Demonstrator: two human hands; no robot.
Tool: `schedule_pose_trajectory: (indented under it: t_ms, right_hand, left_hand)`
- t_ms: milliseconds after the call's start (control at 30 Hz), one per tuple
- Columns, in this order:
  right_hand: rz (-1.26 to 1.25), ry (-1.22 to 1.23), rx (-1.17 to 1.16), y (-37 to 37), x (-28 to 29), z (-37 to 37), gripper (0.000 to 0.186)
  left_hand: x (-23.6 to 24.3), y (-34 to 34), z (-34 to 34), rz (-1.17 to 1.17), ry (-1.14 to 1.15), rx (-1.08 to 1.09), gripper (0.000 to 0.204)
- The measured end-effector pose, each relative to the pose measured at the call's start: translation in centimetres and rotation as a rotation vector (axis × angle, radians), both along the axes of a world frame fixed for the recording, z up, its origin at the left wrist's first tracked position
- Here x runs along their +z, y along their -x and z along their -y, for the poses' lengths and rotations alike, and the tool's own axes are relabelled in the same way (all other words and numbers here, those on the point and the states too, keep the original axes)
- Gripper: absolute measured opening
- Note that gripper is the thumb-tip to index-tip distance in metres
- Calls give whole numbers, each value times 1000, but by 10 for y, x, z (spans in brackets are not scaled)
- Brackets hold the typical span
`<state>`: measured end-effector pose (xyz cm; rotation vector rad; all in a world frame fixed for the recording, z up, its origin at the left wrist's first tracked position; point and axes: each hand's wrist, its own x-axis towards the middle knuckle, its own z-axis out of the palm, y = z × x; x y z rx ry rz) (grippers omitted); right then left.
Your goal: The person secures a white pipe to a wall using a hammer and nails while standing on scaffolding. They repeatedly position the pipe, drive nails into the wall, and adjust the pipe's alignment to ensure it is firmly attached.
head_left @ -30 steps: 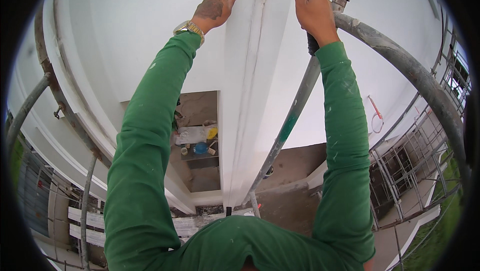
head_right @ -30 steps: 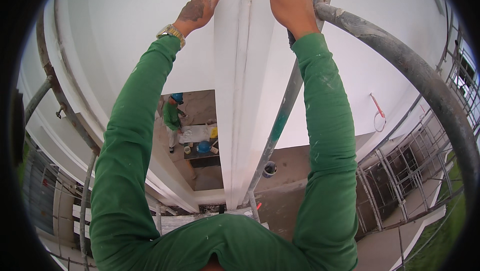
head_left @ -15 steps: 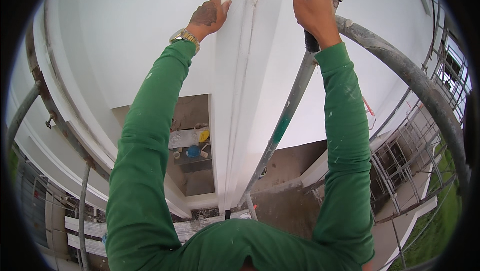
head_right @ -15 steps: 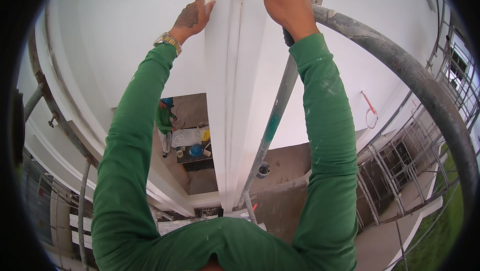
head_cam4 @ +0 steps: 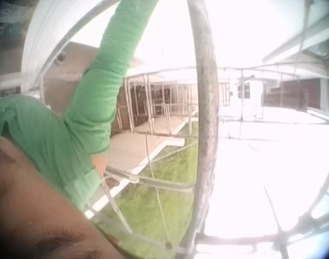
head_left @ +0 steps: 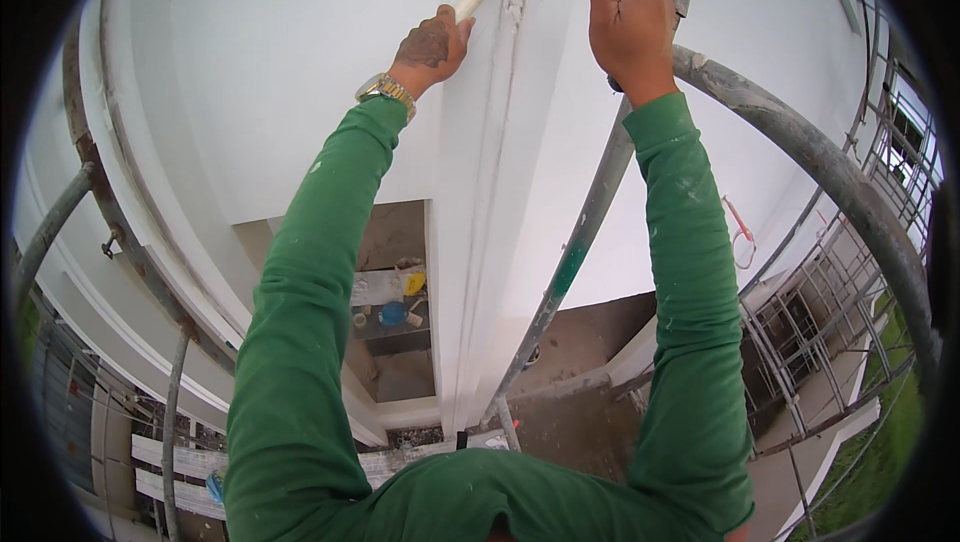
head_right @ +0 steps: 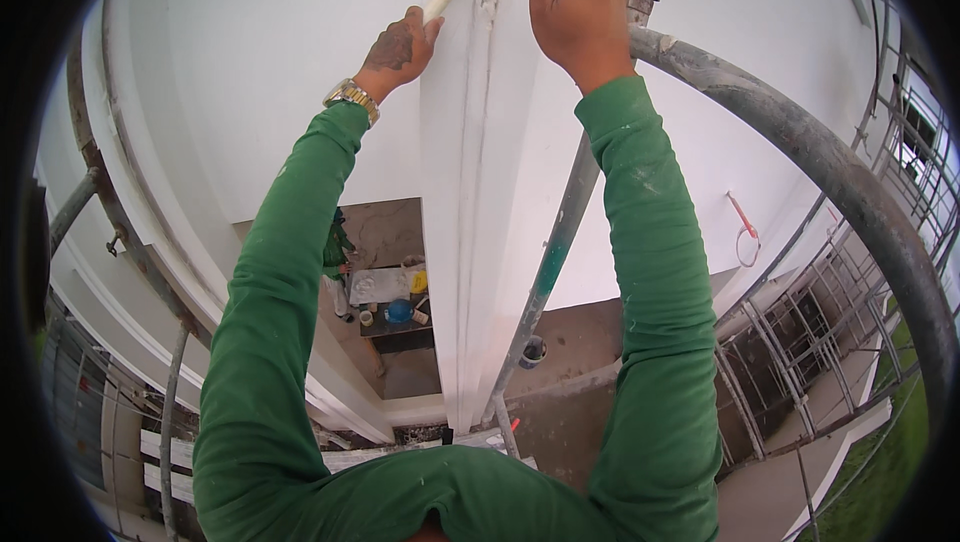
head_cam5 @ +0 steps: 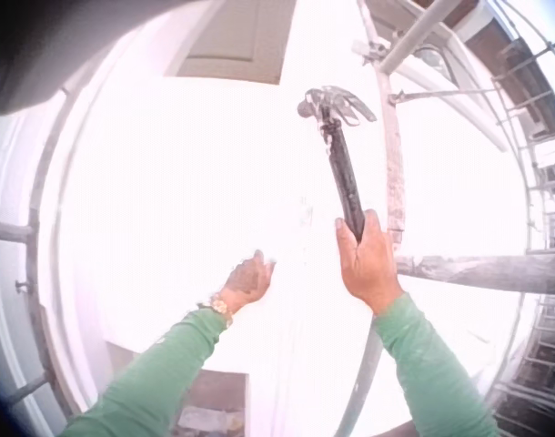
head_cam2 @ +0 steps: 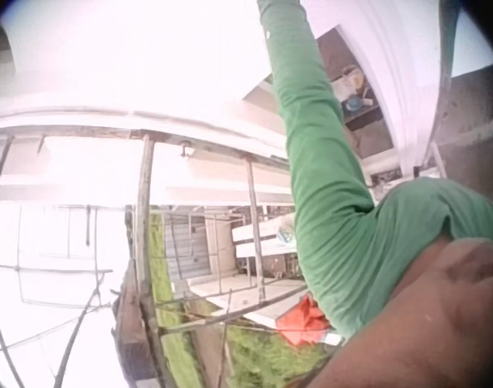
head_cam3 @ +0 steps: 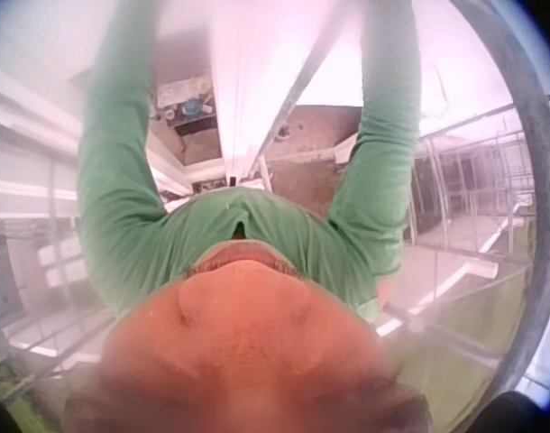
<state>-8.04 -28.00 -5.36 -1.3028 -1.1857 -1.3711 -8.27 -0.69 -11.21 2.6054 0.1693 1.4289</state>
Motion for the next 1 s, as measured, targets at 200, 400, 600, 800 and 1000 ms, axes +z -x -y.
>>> schedule_pose_trajectory:
  t_ms: [200,400,600,800,1000]
  right_hand:
    - [-499,439,-287,-23,5,8,48]
    - [-56,40,-34,26,27,14,36]
    - [-397,341,-318,-23,2,8,51]
    - [-422,321,-74,5,30,22,55]
    - [2,81,-213,-21,12,13,48]
  left_hand:
    - [-1,0,10,-2,19,-42,45]
    - [3,4,10,-63,61,-22,45]
    - [1,-3,10,-59,62,-21,47]
    - [3,3,11,-19,105,-58,48]
    - [1,-9,24,35,72,-85,49]
